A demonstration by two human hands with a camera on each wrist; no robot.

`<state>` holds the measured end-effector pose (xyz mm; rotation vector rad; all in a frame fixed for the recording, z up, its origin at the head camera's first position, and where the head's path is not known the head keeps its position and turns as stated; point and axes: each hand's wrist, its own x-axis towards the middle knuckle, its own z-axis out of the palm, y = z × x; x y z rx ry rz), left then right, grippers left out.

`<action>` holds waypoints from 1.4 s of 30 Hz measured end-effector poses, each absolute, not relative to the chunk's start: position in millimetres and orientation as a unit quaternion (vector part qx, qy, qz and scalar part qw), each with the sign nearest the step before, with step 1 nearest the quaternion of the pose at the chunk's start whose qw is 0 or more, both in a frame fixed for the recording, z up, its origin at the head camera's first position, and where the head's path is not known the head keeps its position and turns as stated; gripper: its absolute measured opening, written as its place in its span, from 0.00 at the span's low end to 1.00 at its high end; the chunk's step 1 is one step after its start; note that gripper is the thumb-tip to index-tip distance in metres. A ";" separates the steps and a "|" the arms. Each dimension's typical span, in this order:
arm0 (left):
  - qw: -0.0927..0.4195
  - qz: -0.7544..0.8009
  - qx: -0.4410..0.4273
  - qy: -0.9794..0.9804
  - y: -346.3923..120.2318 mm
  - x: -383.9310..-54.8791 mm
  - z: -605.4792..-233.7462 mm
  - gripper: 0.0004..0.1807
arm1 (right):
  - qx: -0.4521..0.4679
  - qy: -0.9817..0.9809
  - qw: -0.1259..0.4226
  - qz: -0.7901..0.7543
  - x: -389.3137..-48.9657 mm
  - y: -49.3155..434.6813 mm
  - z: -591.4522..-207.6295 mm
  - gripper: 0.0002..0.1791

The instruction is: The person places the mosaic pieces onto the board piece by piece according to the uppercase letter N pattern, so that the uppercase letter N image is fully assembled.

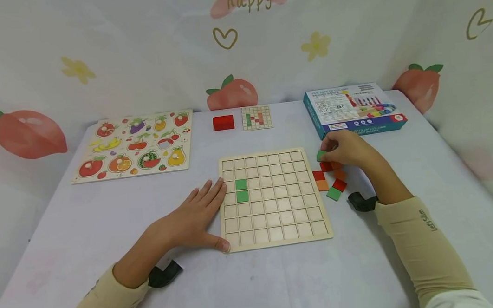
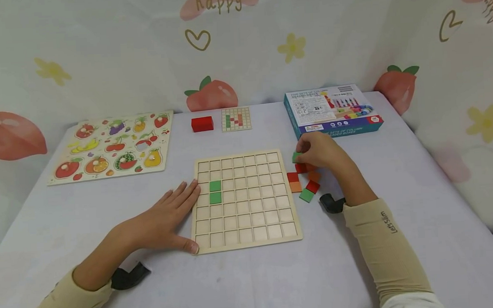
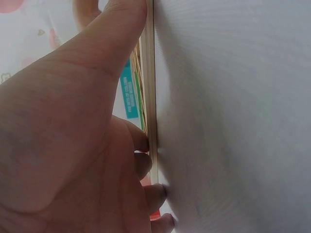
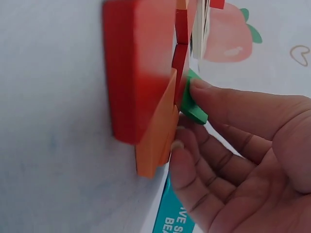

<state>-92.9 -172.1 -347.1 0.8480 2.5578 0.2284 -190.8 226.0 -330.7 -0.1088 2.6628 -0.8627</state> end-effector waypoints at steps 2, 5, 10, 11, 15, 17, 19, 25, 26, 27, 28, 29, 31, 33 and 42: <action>0.217 0.082 0.306 0.923 -172.2 -92.9 -346.6 0.74 | -0.038 0.936 0.167 -0.307 -190.8 225.8 -330.5 0.13; 0.219 0.084 0.306 0.923 -172.5 -92.9 -346.1 0.74 | -0.036 0.935 0.166 -0.310 -191.3 225.8 -330.8 0.12; 0.220 0.086 0.304 0.923 -173.2 -93.0 -345.7 0.74 | -0.038 0.935 0.163 -0.311 -191.6 226.2 -330.5 0.12; 0.220 0.087 0.304 0.923 -173.3 -93.0 -345.7 0.74 | -0.039 0.935 0.162 -0.313 -191.4 226.4 -330.1 0.12; 0.221 0.090 0.303 0.923 -172.7 -92.5 -346.9 0.74 | -0.050 0.934 0.157 -0.317 -188.8 226.3 -327.1 0.12; 0.223 0.093 0.303 0.922 -171.4 -91.8 -348.0 0.74 | -0.053 0.932 0.158 -0.322 -186.4 224.9 -325.4 0.12; 0.225 0.096 0.304 0.921 -170.3 -90.7 -349.4 0.74 | -0.057 0.929 0.164 -0.328 -183.2 222.1 -324.5 0.12; 0.228 0.096 0.302 0.921 -169.1 -87.9 -350.2 0.74 | -0.098 0.917 0.170 -0.348 -172.5 207.9 -322.2 0.11; 0.227 0.094 0.302 0.921 -169.1 -88.0 -349.8 0.74 | -0.106 0.915 0.168 -0.352 -171.0 205.2 -320.9 0.11; 0.226 0.093 0.301 0.922 -169.3 -88.2 -349.5 0.74 | -0.113 0.912 0.167 -0.357 -169.6 202.3 -319.5 0.10; 0.225 0.093 0.301 0.922 -169.5 -88.5 -349.4 0.74 | -0.118 0.910 0.167 -0.361 -168.5 199.5 -318.1 0.10; 0.224 0.092 0.300 0.922 -169.7 -88.9 -349.4 0.74 | -0.125 0.908 0.167 -0.364 -167.5 196.7 -317.1 0.10; 0.222 0.092 0.300 0.923 -169.9 -89.6 -349.2 0.74 | -0.134 0.905 0.168 -0.368 -165.2 190.7 -315.2 0.09; 0.222 0.094 0.300 0.923 -170.0 -90.2 -349.1 0.74 | -0.141 0.903 0.169 -0.369 -163.0 184.0 -314.1 0.09; 0.220 0.088 0.299 0.924 -171.0 -91.9 -348.4 0.75 | -0.224 0.885 0.172 -0.370 -156.9 149.7 -317.1 0.06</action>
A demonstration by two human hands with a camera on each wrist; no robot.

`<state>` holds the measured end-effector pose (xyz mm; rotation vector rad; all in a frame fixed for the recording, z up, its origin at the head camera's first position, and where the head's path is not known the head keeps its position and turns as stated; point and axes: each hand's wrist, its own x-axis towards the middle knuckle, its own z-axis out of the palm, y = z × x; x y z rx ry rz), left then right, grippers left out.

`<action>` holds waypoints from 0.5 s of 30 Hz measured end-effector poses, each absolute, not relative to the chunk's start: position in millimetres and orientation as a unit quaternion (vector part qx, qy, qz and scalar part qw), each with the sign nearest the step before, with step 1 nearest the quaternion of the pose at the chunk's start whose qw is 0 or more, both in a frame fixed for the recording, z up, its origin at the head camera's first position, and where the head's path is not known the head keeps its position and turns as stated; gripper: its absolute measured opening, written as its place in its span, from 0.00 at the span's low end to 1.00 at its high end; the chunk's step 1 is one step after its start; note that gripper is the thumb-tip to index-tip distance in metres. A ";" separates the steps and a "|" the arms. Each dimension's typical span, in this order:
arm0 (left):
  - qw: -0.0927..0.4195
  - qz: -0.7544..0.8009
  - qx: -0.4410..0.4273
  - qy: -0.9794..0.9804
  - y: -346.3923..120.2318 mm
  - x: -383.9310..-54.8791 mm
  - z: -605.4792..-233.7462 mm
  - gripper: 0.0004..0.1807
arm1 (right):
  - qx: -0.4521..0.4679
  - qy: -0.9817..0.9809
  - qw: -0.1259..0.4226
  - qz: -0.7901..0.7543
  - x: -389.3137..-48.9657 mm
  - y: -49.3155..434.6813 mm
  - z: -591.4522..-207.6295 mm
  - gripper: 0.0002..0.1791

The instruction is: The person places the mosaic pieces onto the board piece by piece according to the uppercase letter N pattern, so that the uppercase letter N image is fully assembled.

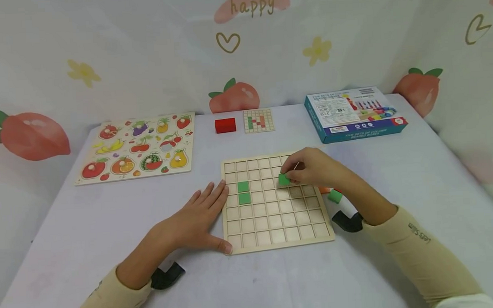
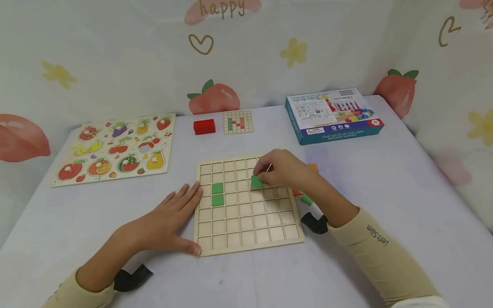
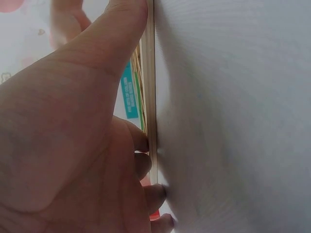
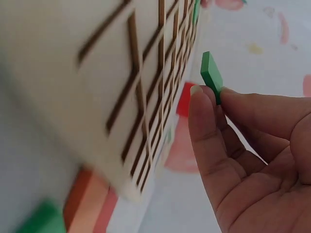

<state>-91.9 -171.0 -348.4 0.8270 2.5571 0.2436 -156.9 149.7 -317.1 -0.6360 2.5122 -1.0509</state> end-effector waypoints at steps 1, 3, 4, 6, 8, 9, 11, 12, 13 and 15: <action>0.220 0.088 0.299 0.924 -171.1 -91.9 -348.4 0.75 | -0.235 0.882 0.171 -0.371 -156.1 145.6 -317.9 0.06; 0.221 0.088 0.299 0.924 -171.4 -91.8 -348.5 0.75 | -0.250 0.878 0.174 -0.369 -154.3 137.2 -318.9 0.06; 0.221 0.088 0.299 0.924 -171.5 -91.7 -348.7 0.75 | -0.256 0.876 0.176 -0.368 -153.3 132.7 -319.3 0.06; 0.222 0.088 0.299 0.924 -171.7 -91.6 -348.9 0.75 | -0.265 0.876 0.180 -0.360 -151.3 124.0 -320.3 0.06; 0.223 0.089 0.299 0.924 -171.8 -91.6 -349.0 0.75 | -0.276 0.875 0.181 -0.353 -149.3 115.3 -321.6 0.06; 0.223 0.089 0.299 0.924 -171.9 -91.7 -349.0 0.75 | -0.282 0.876 0.180 -0.348 -148.5 111.0 -322.8 0.06; 0.224 0.089 0.299 0.923 -172.2 -91.8 -348.9 0.75 | -0.293 0.878 0.176 -0.335 -146.1 102.8 -323.8 0.06; 0.224 0.089 0.299 0.923 -172.3 -92.0 -348.8 0.75 | -0.298 0.878 0.176 -0.330 -144.8 98.8 -324.0 0.06; 0.223 0.089 0.300 0.923 -172.5 -92.1 -348.7 0.75 | -0.299 0.879 0.177 -0.327 -143.4 94.9 -324.0 0.06; 0.221 0.090 0.301 0.923 -172.6 -92.1 -348.8 0.75 | -0.306 0.879 0.178 -0.319 -140.5 87.6 -324.0 0.06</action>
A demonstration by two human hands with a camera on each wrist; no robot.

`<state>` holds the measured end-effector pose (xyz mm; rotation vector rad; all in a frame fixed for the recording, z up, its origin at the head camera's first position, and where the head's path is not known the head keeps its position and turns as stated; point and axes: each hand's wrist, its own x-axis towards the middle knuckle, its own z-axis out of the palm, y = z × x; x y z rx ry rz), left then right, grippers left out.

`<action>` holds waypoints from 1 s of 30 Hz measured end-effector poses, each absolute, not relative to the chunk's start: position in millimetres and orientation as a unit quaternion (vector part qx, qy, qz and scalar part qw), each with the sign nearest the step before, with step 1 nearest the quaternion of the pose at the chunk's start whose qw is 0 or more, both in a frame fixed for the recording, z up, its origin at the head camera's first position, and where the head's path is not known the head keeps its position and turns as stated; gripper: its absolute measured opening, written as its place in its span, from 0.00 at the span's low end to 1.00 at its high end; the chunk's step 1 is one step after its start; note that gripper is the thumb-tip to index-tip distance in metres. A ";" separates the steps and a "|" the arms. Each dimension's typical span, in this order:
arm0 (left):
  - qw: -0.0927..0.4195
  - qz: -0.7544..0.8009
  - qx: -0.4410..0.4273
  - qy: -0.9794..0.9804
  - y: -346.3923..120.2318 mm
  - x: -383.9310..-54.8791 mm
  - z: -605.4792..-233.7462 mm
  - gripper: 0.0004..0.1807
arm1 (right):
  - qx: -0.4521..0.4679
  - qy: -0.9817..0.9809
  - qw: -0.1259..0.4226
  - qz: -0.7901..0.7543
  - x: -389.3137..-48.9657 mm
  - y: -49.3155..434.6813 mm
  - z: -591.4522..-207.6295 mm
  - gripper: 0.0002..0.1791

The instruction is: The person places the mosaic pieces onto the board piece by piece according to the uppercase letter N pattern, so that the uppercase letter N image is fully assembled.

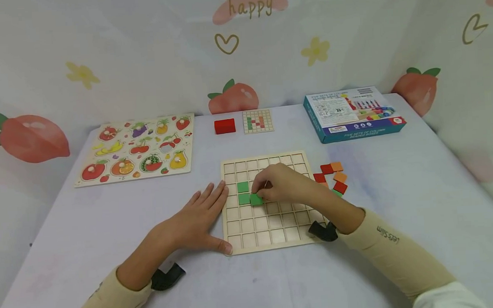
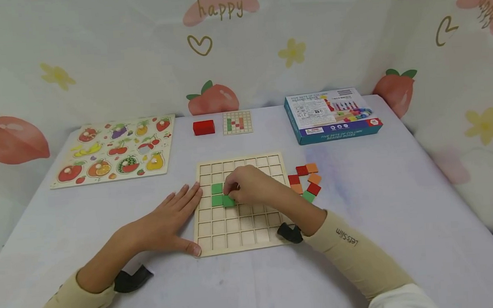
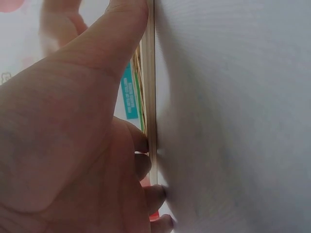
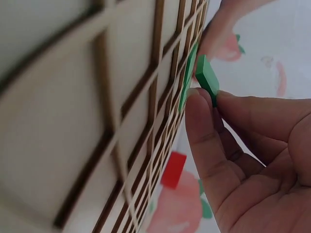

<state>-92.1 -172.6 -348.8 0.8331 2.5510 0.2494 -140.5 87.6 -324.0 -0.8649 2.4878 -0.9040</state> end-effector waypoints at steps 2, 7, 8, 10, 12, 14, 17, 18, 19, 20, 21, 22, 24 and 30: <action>0.220 0.091 0.303 0.923 -172.8 -92.2 -348.8 0.74 | -0.317 0.878 0.176 -0.312 -138.0 80.9 -324.3 0.06; 0.217 0.095 0.307 0.922 -173.1 -92.0 -348.7 0.74 | -0.336 0.874 0.178 -0.302 -133.0 67.5 -325.2 0.07; 0.217 0.096 0.307 0.922 -173.1 -92.0 -348.6 0.74 | -0.337 0.873 0.181 -0.302 -132.1 65.5 -325.1 0.07; 0.217 0.097 0.308 0.921 -173.1 -92.0 -348.3 0.74 | -0.337 0.873 0.186 -0.299 -130.4 62.2 -325.0 0.07; 0.217 0.098 0.309 0.921 -173.2 -92.0 -347.9 0.74 | -0.340 0.873 0.189 -0.293 -128.7 59.6 -324.8 0.07; 0.216 0.097 0.311 0.921 -173.6 -91.9 -347.6 0.73 | -0.343 0.875 0.189 -0.285 -126.8 57.7 -325.5 0.07; 0.215 0.096 0.312 0.920 -174.0 -91.9 -347.3 0.73 | -0.343 0.880 0.182 -0.274 -123.8 56.4 -325.2 0.07; 0.214 0.096 0.312 0.920 -174.1 -92.0 -347.4 0.73 | -0.341 0.882 0.179 -0.271 -122.9 56.2 -325.1 0.07; 0.214 0.096 0.312 0.921 -174.2 -92.0 -347.5 0.73 | -0.339 0.884 0.177 -0.269 -122.2 56.1 -325.0 0.07; 0.213 0.096 0.312 0.921 -174.1 -92.2 -347.5 0.73 | -0.338 0.885 0.174 -0.267 -121.7 56.0 -324.8 0.07; 0.213 0.096 0.312 0.921 -174.1 -92.3 -347.6 0.73 | -0.337 0.886 0.173 -0.266 -121.3 56.0 -324.7 0.07; 0.213 0.097 0.311 0.921 -174.1 -92.4 -347.7 0.73 | -0.337 0.887 0.172 -0.265 -121.2 55.9 -324.5 0.07; 0.214 0.097 0.312 0.921 -174.2 -92.3 -347.8 0.73 | -0.338 0.888 0.171 -0.262 -121.1 55.9 -324.6 0.06; 0.214 0.099 0.313 0.920 -174.2 -91.9 -348.0 0.73 | -0.340 0.891 0.174 -0.246 -121.7 55.9 -326.1 0.05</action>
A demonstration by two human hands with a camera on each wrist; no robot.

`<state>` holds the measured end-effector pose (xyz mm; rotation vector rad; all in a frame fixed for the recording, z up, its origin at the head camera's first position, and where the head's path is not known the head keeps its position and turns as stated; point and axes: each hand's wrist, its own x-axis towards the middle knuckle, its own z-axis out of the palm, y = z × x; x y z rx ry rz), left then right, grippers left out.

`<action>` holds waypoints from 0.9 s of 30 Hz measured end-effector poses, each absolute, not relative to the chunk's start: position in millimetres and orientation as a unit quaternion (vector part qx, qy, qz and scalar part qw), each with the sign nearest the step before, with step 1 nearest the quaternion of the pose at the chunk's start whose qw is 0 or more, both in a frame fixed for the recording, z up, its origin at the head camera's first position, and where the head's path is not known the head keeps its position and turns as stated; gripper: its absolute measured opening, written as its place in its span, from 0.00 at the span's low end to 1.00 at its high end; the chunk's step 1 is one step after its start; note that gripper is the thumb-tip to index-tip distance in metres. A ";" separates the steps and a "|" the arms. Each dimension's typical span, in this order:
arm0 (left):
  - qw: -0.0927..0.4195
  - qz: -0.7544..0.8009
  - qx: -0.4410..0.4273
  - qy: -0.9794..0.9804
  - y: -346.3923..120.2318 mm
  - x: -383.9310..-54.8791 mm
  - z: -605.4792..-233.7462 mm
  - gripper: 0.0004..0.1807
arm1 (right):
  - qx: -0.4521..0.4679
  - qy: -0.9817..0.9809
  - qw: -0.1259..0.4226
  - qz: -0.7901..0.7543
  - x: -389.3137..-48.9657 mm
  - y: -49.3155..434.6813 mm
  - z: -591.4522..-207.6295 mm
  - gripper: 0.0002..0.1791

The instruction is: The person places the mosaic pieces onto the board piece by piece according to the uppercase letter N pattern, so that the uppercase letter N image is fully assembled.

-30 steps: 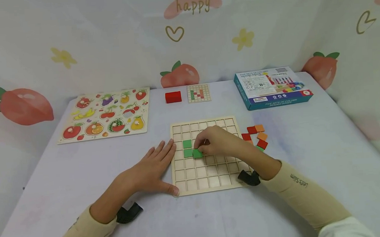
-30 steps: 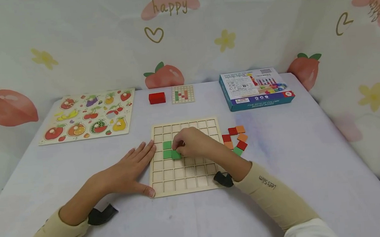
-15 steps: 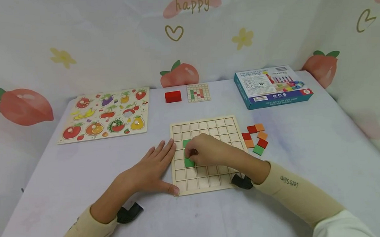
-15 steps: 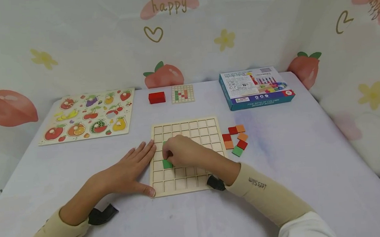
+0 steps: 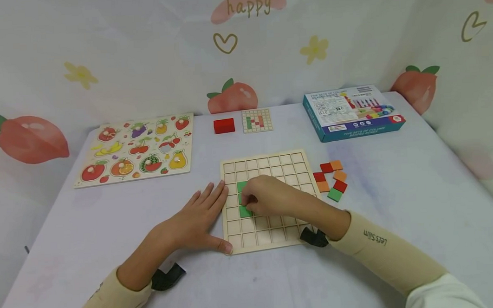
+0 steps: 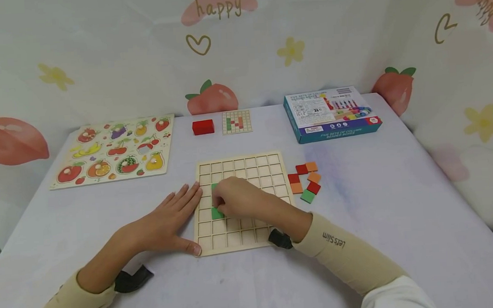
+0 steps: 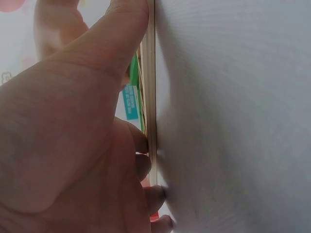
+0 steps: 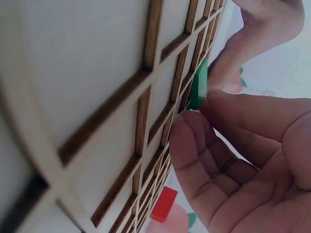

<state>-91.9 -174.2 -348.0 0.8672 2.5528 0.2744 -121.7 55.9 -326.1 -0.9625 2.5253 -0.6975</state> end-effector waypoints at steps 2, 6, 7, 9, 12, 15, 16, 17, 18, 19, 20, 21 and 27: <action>0.214 0.098 0.312 0.921 -173.7 -91.9 -347.8 0.73 | -0.344 0.891 0.173 -0.242 -121.2 56.0 -325.7 0.05; 0.213 0.097 0.310 0.921 -172.7 -91.7 -347.1 0.74 | -0.351 0.888 0.168 -0.247 -118.9 59.0 -324.5 0.04; 0.213 0.096 0.310 0.922 -172.4 -91.7 -347.0 0.74 | -0.351 0.886 0.167 -0.251 -118.3 60.5 -324.0 0.04; 0.213 0.095 0.309 0.922 -172.0 -91.5 -347.0 0.74 | -0.349 0.885 0.167 -0.258 -117.5 64.8 -323.2 0.04; 0.213 0.092 0.307 0.923 -171.3 -91.5 -347.0 0.74 | -0.341 0.886 0.167 -0.267 -116.6 74.7 -321.3 0.04; 0.215 0.090 0.306 0.923 -170.5 -91.5 -347.3 0.74 | -0.322 0.891 0.167 -0.272 -116.3 89.2 -319.9 0.03; 0.215 0.089 0.306 0.923 -170.3 -91.5 -347.3 0.74 | -0.316 0.893 0.166 -0.274 -116.4 94.9 -319.8 0.03; 0.216 0.089 0.305 0.923 -170.2 -91.6 -347.4 0.74 | -0.309 0.895 0.165 -0.276 -116.4 101.0 -319.4 0.03; 0.217 0.089 0.305 0.923 -170.2 -91.5 -347.5 0.74 | -0.302 0.898 0.163 -0.276 -116.6 107.4 -319.4 0.03; 0.218 0.089 0.304 0.923 -170.3 -91.5 -347.6 0.74 | -0.295 0.900 0.161 -0.278 -116.8 113.9 -319.1 0.03; 0.218 0.089 0.304 0.923 -170.4 -91.5 -347.8 0.75 | -0.291 0.902 0.159 -0.279 -117.2 120.6 -318.9 0.03; 0.219 0.088 0.304 0.923 -170.6 -91.5 -347.9 0.75 | -0.287 0.903 0.155 -0.280 -117.7 127.3 -319.2 0.02; 0.216 0.086 0.303 0.924 -171.4 -91.5 -349.3 0.75 | -0.243 0.915 0.157 -0.283 -117.7 165.8 -316.3 0.02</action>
